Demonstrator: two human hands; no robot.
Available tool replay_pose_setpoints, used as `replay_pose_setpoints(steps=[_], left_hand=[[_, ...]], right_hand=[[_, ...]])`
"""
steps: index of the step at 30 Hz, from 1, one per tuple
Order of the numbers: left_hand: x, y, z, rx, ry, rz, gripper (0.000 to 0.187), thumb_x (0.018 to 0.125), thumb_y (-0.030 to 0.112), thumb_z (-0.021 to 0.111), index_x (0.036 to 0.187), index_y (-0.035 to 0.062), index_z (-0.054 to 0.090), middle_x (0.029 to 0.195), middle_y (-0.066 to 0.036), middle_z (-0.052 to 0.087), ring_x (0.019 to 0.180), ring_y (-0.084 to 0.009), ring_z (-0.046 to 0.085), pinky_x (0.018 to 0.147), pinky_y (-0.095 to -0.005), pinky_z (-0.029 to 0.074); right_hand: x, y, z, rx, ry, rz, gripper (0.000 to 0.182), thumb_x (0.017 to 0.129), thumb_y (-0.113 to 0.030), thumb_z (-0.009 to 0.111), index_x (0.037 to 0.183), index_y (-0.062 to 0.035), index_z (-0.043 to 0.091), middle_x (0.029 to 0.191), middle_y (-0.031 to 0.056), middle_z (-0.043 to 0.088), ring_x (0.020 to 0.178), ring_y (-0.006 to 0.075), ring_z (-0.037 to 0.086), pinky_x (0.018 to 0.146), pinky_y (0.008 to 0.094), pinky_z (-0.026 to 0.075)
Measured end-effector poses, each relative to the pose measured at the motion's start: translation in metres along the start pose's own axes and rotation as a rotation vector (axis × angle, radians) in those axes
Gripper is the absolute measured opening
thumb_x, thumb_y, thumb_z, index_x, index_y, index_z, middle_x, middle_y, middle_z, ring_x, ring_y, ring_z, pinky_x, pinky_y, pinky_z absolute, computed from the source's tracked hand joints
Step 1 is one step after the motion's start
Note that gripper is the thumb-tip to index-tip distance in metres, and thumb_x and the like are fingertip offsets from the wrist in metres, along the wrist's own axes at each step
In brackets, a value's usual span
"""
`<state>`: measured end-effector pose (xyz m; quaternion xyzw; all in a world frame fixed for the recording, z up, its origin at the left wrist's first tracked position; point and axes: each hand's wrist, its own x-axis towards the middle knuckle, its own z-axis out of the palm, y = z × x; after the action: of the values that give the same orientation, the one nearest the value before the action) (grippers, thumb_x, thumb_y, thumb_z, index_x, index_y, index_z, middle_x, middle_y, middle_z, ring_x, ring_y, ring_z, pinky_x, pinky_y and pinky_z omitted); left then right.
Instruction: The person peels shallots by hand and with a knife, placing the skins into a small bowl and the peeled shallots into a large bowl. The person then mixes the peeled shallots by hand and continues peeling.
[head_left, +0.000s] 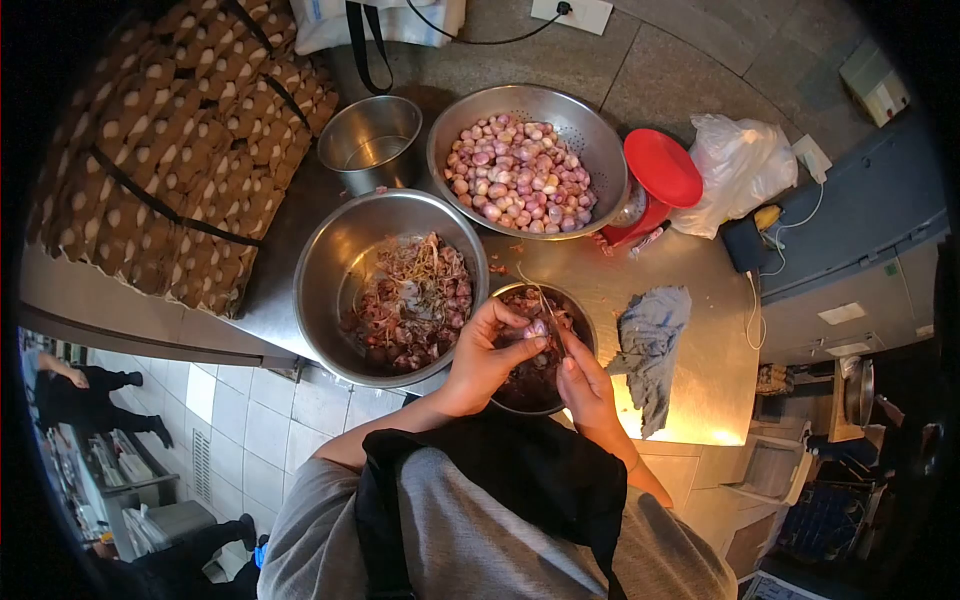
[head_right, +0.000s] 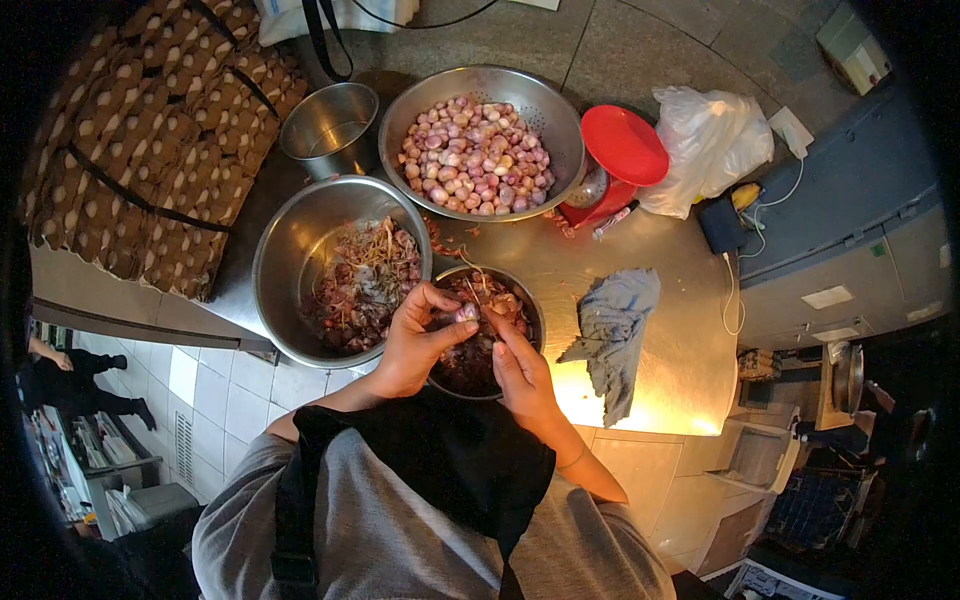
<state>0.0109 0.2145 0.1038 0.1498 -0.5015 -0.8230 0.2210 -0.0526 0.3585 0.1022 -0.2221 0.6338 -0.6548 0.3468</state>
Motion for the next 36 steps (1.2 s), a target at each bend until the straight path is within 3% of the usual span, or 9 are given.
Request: replay_pose_setpoints(steps=[2,10,13,16,19,22,28,31,36], left_hand=[[0.0,0.0,0.0,-0.022,-0.001,-0.011,0.026,0.071,-0.006,0.064,0.081,0.0075,0.044,0.087,0.0,0.052,0.085,-0.0063,0.049,0.076,-0.0211,0.04],[0.001,-0.003,-0.003,-0.042,-0.008,0.005,0.026,0.072,-0.005,0.064,0.082,0.008,0.044,0.088,0.0,0.053,0.084,-0.0064,0.049,0.076,-0.0213,0.04],[0.0,-0.002,-0.003,-0.015,-0.01,-0.009,0.027,0.071,-0.005,0.064,0.082,0.008,0.043,0.088,0.0,0.053,0.084,-0.0065,0.049,0.076,-0.0213,0.041],[0.0,-0.001,-0.002,-0.029,0.004,-0.024,0.029,0.069,-0.008,0.064,0.082,0.0081,0.044,0.091,-0.002,0.051,0.087,-0.0083,0.049,0.076,-0.022,0.041],[0.001,-0.006,-0.005,0.047,0.003,0.027,0.029,0.069,-0.007,0.065,0.083,0.0081,0.045,0.093,-0.003,0.051,0.088,-0.0086,0.049,0.077,-0.0215,0.041],[0.001,-0.003,-0.003,-0.003,-0.005,0.039,0.029,0.069,-0.007,0.065,0.083,0.0082,0.045,0.092,-0.003,0.05,0.088,-0.009,0.049,0.077,-0.0216,0.041],[0.0,-0.005,-0.004,-0.022,-0.035,0.024,0.028,0.07,-0.007,0.064,0.084,0.0079,0.044,0.093,-0.003,0.05,0.091,-0.0105,0.05,0.078,-0.0225,0.042],[-0.001,-0.001,-0.004,-0.039,-0.024,-0.098,0.027,0.073,-0.007,0.062,0.087,0.0076,0.044,0.096,-0.004,0.051,0.096,-0.0118,0.051,0.079,-0.0242,0.043],[-0.001,0.014,0.002,-0.192,-0.035,-0.15,0.023,0.079,0.0,0.058,0.099,0.0062,0.048,0.099,-0.004,0.053,0.095,-0.0111,0.052,0.078,-0.0253,0.044]], right_hand=[[0.0,-0.001,0.0,0.018,-0.017,0.02,0.04,0.09,-0.018,0.042,0.126,-0.0016,0.037,0.118,0.0144,0.049,0.111,0.0213,0.044,0.093,0.0282,0.032],[0.004,-0.009,0.002,-0.475,-0.024,-0.278,0.04,0.09,-0.018,0.041,0.126,-0.0011,0.036,0.118,0.0181,0.049,0.113,0.0264,0.045,0.093,0.0306,0.032],[0.007,0.003,-0.001,-0.587,0.033,-0.412,0.039,0.09,-0.018,0.041,0.126,-0.0021,0.037,0.098,0.013,0.058,0.09,0.0218,0.057,0.078,0.0266,0.042],[0.004,0.004,-0.003,0.106,-0.087,0.0,0.039,0.091,-0.02,0.04,0.126,-0.004,0.037,0.067,0.0028,0.049,0.056,0.0113,0.047,0.052,0.0198,0.037],[0.004,-0.002,-0.003,0.29,-0.095,0.08,0.039,0.092,-0.021,0.039,0.128,-0.0055,0.036,0.057,-0.004,0.031,0.046,0.0054,0.026,0.041,0.018,0.021],[0.004,-0.01,-0.006,0.424,-0.144,0.174,0.04,0.092,-0.022,0.038,0.128,-0.0054,0.036,0.057,-0.0039,0.033,0.047,0.0054,0.03,0.041,0.0183,0.024],[0.01,-0.002,-0.005,0.251,-0.018,0.068,0.038,0.091,-0.02,0.04,0.126,-0.006,0.038,0.061,-0.0047,0.035,0.048,0.004,0.03,0.042,0.0172,0.023],[0.013,-0.003,-0.007,0.136,0.083,0.06,0.037,0.091,-0.019,0.04,0.126,-0.0057,0.038,0.063,-0.0062,0.036,0.049,0.0027,0.029,0.043,0.0164,0.023],[0.017,-0.009,-0.016,0.112,0.138,-0.005,0.038,0.091,-0.014,0.039,0.127,-0.0029,0.036,0.058,-0.0061,0.035,0.047,0.0013,0.028,0.043,0.0162,0.023]])
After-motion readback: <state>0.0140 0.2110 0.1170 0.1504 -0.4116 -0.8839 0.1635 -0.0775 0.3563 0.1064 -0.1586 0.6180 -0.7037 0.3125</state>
